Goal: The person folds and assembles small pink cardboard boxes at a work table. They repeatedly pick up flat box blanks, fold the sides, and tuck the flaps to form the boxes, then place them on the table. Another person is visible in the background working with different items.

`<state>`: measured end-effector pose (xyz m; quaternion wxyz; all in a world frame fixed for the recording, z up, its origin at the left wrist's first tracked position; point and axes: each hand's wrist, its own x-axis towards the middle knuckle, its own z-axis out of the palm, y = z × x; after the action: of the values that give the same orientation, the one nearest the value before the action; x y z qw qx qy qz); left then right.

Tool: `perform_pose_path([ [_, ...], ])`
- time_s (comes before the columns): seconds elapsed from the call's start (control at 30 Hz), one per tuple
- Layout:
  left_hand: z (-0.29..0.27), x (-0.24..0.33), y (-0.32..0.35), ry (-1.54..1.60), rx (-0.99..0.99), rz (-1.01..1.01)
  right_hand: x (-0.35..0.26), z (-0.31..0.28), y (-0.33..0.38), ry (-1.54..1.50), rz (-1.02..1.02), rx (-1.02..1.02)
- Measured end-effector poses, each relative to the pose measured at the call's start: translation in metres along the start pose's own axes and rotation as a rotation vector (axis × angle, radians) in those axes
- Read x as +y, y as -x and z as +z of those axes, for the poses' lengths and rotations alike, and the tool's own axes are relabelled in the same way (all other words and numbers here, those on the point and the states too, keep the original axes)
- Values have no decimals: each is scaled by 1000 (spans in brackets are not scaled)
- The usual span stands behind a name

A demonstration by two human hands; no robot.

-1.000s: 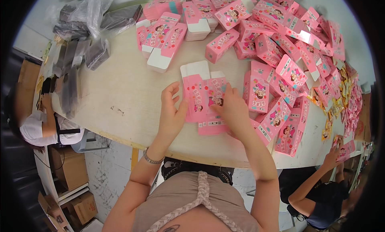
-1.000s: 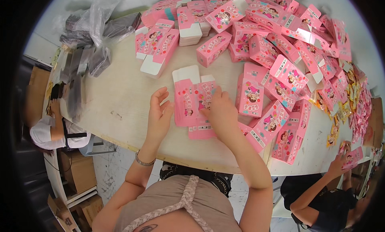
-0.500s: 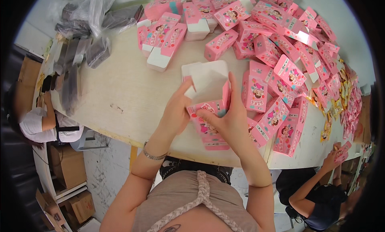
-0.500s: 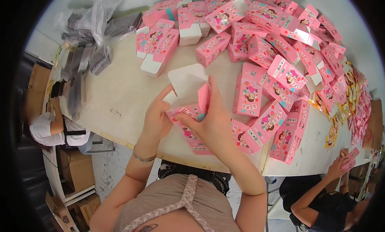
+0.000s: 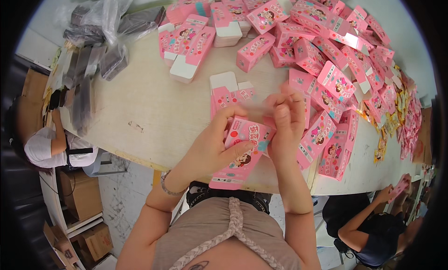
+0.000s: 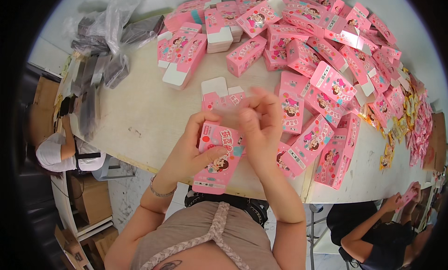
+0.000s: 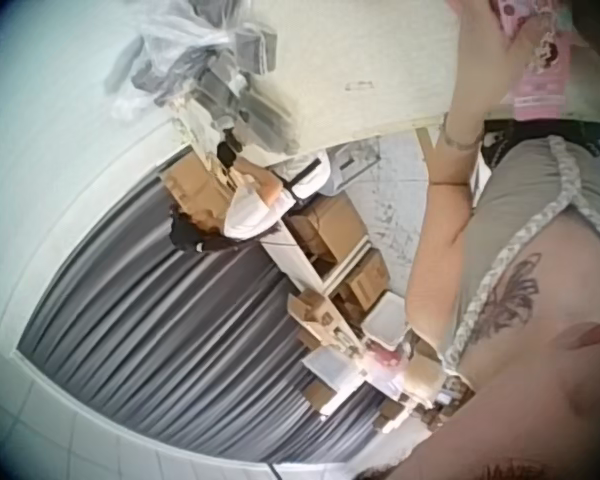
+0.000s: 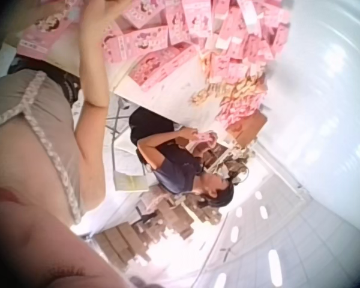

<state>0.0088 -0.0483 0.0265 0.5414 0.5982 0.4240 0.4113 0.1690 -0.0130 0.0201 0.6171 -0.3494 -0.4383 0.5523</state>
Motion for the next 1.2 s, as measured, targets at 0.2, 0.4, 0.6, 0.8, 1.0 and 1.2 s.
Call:
perform_pose_path([
  [0.2, -2, -10, 9, 25, 110, 143, -24, -5, -3, 110, 130, -242],
  [0.4, -10, -14, 9, -131, 96, 229, -24, -13, 4, 322, 4, -434],
  [0.6, -15, -33, 15, -54, 146, 211, -20, -22, 15, 667, -71, -724],
  [0.8, -42, -30, -6, 43, 670, 212, -7, -53, -49, 657, 187, 87],
  [1.0, -22, -63, -4, 20, 475, -42, 57, -21, -16, 1598, 133, -278],
  [1.2, -17, -64, -16, 283, 564, -238, 24, -25, -5, 1154, 40, -442],
])
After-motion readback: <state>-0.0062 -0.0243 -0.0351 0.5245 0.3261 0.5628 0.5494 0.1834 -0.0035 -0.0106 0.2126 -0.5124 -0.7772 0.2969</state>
